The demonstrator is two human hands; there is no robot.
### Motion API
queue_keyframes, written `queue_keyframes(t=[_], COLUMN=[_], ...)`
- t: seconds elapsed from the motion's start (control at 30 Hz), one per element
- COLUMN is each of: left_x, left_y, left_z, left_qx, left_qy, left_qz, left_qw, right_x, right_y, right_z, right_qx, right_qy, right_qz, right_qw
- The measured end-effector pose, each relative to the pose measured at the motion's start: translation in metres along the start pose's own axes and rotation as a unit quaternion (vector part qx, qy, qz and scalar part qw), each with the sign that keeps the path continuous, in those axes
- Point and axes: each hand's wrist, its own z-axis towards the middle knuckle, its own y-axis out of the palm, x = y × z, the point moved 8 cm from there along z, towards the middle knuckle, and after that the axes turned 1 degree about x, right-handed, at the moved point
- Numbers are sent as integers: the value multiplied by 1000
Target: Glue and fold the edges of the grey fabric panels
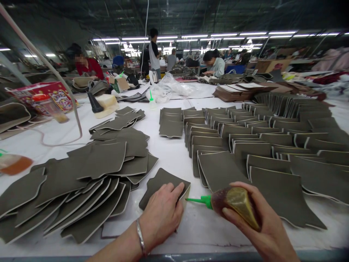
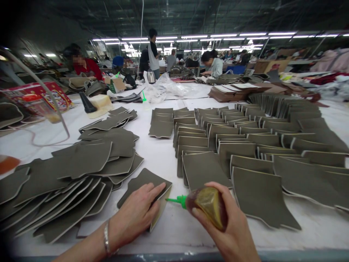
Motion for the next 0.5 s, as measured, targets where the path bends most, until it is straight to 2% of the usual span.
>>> queue_keyframes(t=[0.07,0.23,0.33,0.5], left_x=[0,0,0,0], left_y=[0,0,-1,-1], left_z=[0,0,0,-1], left_qx=[1,-4,-5,-2], left_qy=[3,0,-2,0], left_qz=[-2,-4,-5,-10], left_qw=[1000,1000,1000,1000], right_x=[2,2,0,5], right_y=[-2,-8,-3,9], right_z=[2,13,7,-6], right_qx=[-2,29,23,-40], right_qy=[12,-25,8,70], right_qz=[11,-10,10,60], right_qw=[1000,999,1000,995])
